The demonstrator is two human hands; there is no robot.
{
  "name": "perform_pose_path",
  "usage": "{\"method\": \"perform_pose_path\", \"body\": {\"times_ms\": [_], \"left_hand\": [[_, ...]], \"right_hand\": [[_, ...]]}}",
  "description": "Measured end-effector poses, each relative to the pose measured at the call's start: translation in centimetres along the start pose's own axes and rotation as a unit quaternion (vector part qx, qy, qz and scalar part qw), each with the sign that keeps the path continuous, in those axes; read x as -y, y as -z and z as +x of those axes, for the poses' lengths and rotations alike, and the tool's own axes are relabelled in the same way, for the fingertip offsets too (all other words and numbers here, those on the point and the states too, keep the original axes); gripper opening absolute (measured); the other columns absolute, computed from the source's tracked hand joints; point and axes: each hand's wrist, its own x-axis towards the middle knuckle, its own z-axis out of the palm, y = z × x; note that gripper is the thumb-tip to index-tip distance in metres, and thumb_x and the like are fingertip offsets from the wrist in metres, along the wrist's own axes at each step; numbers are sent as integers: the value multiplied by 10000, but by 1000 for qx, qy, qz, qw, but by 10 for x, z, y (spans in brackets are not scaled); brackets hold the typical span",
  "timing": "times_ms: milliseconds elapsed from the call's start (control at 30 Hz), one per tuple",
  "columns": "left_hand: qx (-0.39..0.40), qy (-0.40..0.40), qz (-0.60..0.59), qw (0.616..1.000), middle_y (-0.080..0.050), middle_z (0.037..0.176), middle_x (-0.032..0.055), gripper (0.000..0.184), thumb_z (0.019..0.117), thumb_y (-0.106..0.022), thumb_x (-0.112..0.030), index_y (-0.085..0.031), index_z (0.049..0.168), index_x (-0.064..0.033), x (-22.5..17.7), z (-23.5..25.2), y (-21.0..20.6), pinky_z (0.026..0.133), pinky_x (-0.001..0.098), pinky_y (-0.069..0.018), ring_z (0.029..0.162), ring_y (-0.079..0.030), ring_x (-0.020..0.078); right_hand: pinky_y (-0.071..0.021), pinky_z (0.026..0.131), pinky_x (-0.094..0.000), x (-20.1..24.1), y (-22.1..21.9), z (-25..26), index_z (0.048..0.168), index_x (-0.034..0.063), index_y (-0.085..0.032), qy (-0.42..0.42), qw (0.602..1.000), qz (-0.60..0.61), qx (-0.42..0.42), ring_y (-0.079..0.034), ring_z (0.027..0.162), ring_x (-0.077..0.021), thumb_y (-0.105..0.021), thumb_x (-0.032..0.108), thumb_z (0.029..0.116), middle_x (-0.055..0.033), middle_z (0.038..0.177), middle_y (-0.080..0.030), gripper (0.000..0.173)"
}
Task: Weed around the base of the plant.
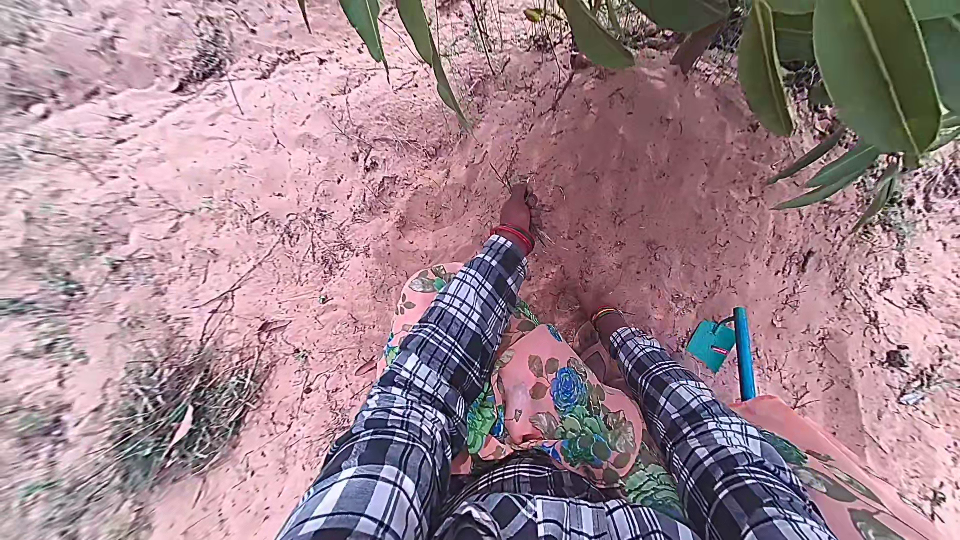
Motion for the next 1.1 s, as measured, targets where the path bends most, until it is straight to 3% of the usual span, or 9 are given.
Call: {"method": "perform_pose_path", "body": {"times_ms": [200, 333, 467, 567, 667, 800, 967, 1033, 1100], "left_hand": [[4, -1, -5, 1000, -422, 607, -73, 281, 1124, -369, -340, -473, 920, -176, -3, -4, -4, 397, 167, -355, 413, -362, 20], [-1, -8, 2, 1000, -421, 600, -74, 307, 1128, -334, -347, -471, 906, -186, -7, -4, -1, 397, 172, -354, 408, -358, 25], [2, -7, -1, 1000, -400, 584, -73, 346, 1126, -313, -371, -454, 865, -191, -8, -4, 1, 405, 192, -360, 409, -356, 35], [14, -17, -8, 1000, -408, 594, -73, 332, 1127, -325, -366, -459, 878, -192, -8, -7, -1, 412, 194, -364, 421, -365, 36], [23, -17, -2, 1000, -414, 602, -76, 337, 1133, -313, -364, -464, 887, -192, -6, -13, -4, 411, 183, -355, 425, -362, 30], [24, -17, -7, 1000, -411, 606, -72, 327, 1131, -322, -354, -470, 892, -186, -5, -12, -6, 408, 173, -346, 419, -352, 27], [26, 0, 13, 1000, -420, 615, -77, 329, 1127, -332, -367, -465, 878, -198, 0, -5, -5, 412, 172, -338, 430, -350, 23], [26, -4, 25, 999, -427, 623, -80, 312, 1128, -333, -358, -468, 898, -196, 1, -5, -5, 419, 168, -349, 435, -360, 15], [19, -10, 35, 999, -429, 621, -82, 292, 1125, -347, -348, -479, 916, -194, 1, -5, -3, 430, 173, -360, 440, -369, 20]], "right_hand": [[-495, 926, -709, -90, 63, -29, 1263, 28, -676, -4, 989, 61, -136, -647, 1148, -503, -581, 274, 1052, -291, 1219, -680, 338], [-459, 981, -689, -122, 91, -40, 1128, -57, -704, -67, 996, 45, -45, -634, 1188, -464, -516, 323, 1062, -300, 1219, -674, 429], [-468, 920, -676, -120, 37, -44, 1063, -78, -700, -83, 995, 20, 46, -656, 1083, -444, -566, 327, 1043, -291, 1138, -683, 427], [-465, 986, -667, -108, -6, -53, 1196, -24, -688, -109, 991, 24, 72, -628, 1186, -429, -615, 368, 1011, -270, 1245, -664, 439], [-405, 1087, -666, -102, -33, -67, 1351, -62, -589, -81, 991, -35, 105, -533, 1343, -467, -581, 249, 1041, -303, 1410, -572, 440], [-465, 927, -709, -108, -40, -54, 1175, -103, -650, -14, 990, -64, 126, -629, 1153, -488, -610, 258, 1003, -327, 1215, -650, 402], [-467, 902, -669, -109, -22, -56, 1280, -55, -611, 34, 986, -20, 160, -638, 1061, -457, -607, 186, 1010, -305, 1170, -651, 362], [-439, 996, -679, -107, -14, -73, 1432, -3, -545, 51, 985, -3, 164, -604, 1195, -484, -591, 157, 1029, -312, 1310, -618, 436], [-384, 1063, -691, -92, -2, -102, 1450, -12, -532, 30, 985, 5, 168, -545, 1291, -509, -569, 140, 1042, -326, 1387, -574, 437]]}}
